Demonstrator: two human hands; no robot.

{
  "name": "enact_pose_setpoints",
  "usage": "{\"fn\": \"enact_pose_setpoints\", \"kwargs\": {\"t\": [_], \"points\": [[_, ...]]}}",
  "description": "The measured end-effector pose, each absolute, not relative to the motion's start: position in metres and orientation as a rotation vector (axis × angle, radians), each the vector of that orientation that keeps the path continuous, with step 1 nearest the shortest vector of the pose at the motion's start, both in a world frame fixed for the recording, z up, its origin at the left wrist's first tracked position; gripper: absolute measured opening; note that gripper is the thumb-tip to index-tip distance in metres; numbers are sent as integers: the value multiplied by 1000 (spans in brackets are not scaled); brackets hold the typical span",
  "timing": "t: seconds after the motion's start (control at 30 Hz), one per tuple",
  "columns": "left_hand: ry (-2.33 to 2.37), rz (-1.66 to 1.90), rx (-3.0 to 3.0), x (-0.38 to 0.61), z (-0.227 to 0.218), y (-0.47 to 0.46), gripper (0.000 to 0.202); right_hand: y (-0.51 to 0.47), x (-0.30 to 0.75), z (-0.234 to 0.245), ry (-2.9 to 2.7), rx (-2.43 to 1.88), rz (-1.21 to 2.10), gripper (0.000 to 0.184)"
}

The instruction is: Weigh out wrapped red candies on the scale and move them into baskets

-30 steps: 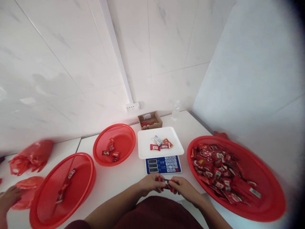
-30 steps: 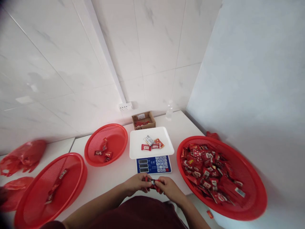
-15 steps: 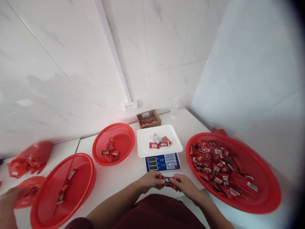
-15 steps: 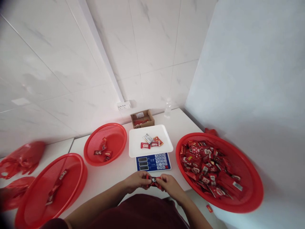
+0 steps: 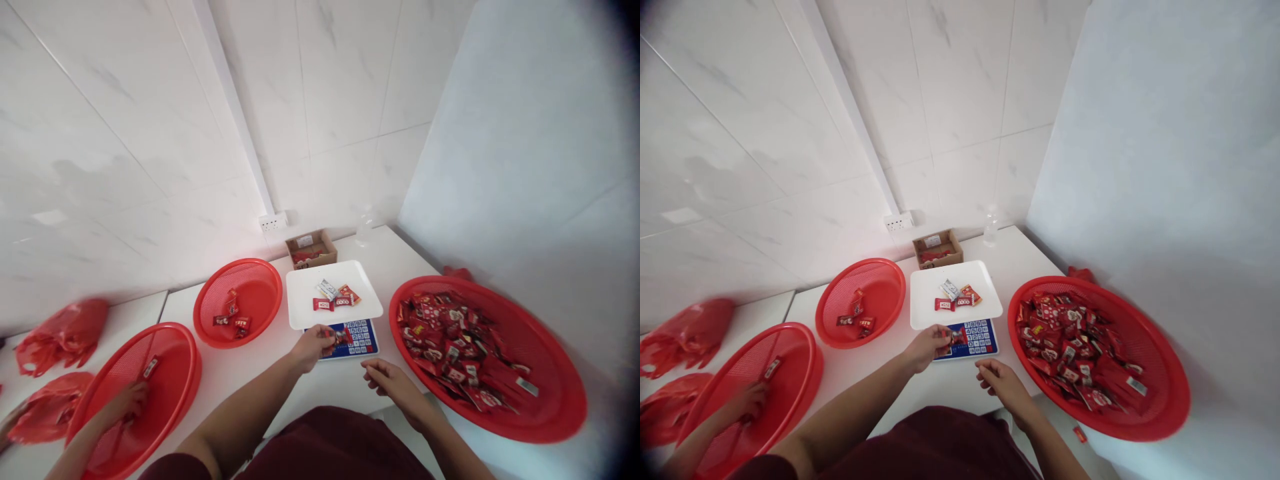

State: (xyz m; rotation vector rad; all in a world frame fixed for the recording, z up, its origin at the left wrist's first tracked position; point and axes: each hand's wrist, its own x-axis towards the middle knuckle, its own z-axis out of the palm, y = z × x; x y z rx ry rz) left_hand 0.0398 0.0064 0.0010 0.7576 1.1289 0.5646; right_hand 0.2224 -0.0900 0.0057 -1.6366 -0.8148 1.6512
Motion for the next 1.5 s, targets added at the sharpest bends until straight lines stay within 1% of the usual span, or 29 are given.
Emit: {"fn": "enact_pose_setpoints", "kwargs": {"t": [0.1, 0.2, 0.47, 0.6, 0.7, 0.8, 0.87, 0.93, 1.03, 1.27, 1.5], "points": [[1218, 679, 700, 47, -2, 26, 31, -93, 223, 4, -765, -1639, 1663, 41], [1253, 720, 708, 56, -7, 39, 30, -96, 223, 2, -761, -1622, 1683, 43], [1325, 612, 900, 68, -12, 41, 44, -98, 228, -1, -763, -1622, 1684, 44], [1405, 529, 1073, 66, -12, 40, 44, -100, 230, -4, -771, -1618, 1685, 43], [1449, 513, 1575, 63, -13, 40, 42, -102, 231, -6, -788, -1619, 1679, 41], [1333, 371, 2309, 64, -16, 42, 55, -104, 232, -8, -796, -1629, 1675, 41], [1228, 220, 2565, 67, -18, 46, 66, -105, 234, -11, -792, -1638, 1679, 42], [1165, 110, 2686, 72, -22, 53, 72, -107, 235, -14, -797, -1641, 1677, 43], [1137, 34, 2747, 81, -27, 65, 73, -109, 238, -18, -826, -1637, 1667, 43], [1163, -120, 2742, 88, -39, 84, 66, -113, 246, -20, -780, -1696, 1640, 45], [1161, -148, 2736, 90, -38, 95, 62, -118, 255, -30, -770, -1700, 1614, 43]]}}
